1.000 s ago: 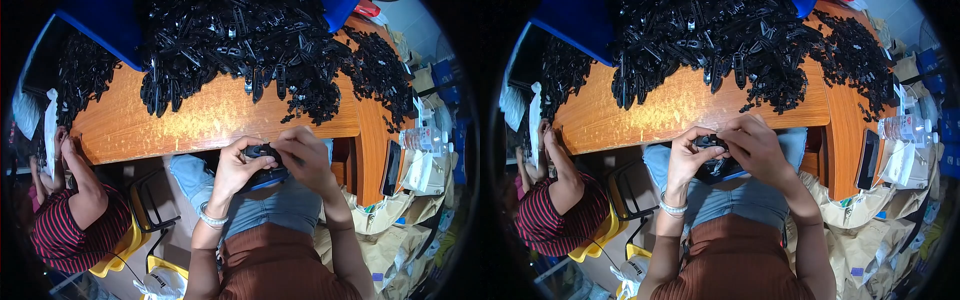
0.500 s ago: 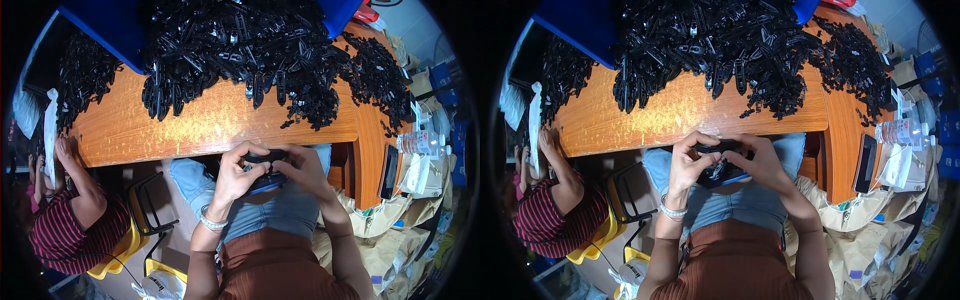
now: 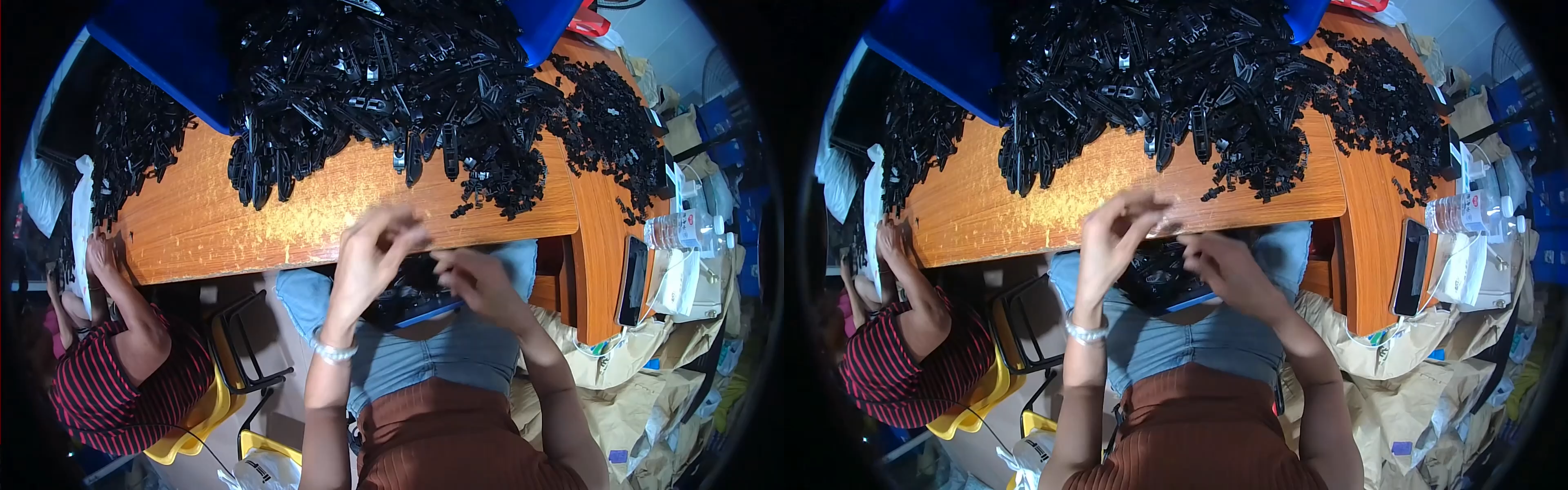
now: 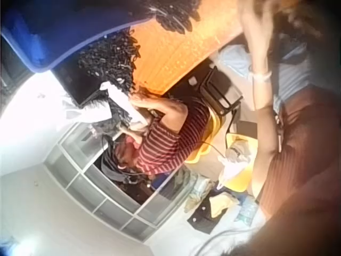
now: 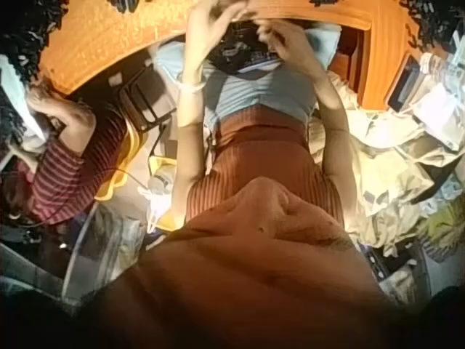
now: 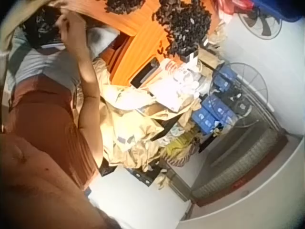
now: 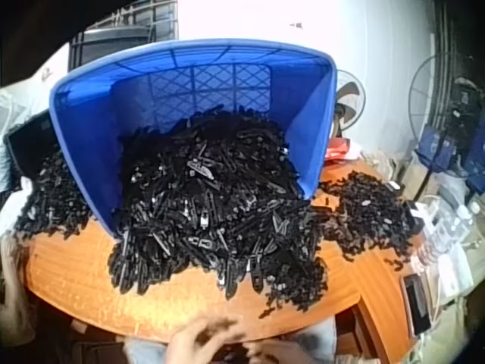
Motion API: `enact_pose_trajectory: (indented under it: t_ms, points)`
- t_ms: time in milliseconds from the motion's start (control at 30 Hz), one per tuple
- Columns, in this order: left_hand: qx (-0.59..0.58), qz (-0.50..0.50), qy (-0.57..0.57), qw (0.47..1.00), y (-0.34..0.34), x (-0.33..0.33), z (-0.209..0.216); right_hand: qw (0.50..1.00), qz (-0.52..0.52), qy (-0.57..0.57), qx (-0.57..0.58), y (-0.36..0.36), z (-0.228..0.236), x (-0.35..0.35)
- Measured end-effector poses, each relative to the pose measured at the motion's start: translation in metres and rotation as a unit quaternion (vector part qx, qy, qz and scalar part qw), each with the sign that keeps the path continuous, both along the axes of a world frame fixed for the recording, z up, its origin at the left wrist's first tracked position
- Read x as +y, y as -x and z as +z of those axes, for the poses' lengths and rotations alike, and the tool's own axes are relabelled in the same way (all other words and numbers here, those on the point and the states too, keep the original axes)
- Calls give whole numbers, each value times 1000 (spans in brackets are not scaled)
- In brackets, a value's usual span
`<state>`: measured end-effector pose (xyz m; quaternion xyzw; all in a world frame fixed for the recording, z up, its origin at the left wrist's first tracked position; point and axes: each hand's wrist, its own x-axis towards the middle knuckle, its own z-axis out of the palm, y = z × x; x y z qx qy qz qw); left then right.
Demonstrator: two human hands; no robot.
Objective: Assembling small plastic components into black housings manually.
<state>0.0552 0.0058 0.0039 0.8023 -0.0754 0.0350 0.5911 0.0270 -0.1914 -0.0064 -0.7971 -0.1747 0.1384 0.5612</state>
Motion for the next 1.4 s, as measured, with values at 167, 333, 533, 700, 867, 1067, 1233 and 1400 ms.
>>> enact_pose_trajectory:
  t_ms: [167, 333, 533, 700, 867, 1067, 1233, 1400]
  points:
    - [-169, 137, -288, 933, -64, -38, -16, 903, -161, 246, -315, -41, -3, 10]
    - [-154, 127, -285, 937, -58, -30, -32, 912, -114, 149, -365, -54, -14, 7]
    - [56, 142, 338, 929, 0, -14, -22, 892, -110, -391, 198, -39, -8, -3]
    - [104, 62, 333, 935, 23, -13, -12, 903, -105, -385, 160, -28, 2, 5]
    - [98, -2, 286, 953, 37, -18, 0, 964, -159, -205, -59, -14, 23, 9]
    - [109, -19, 305, 946, 41, -19, 7, 966, -156, -43, -201, -10, 19, 8]
    - [111, 1, 307, 945, 41, -24, 6, 930, -143, 53, -333, -7, 24, 7]
    - [36, -10, 208, 977, 37, -25, 2, 995, -90, -34, -10, 1, 23, 1]
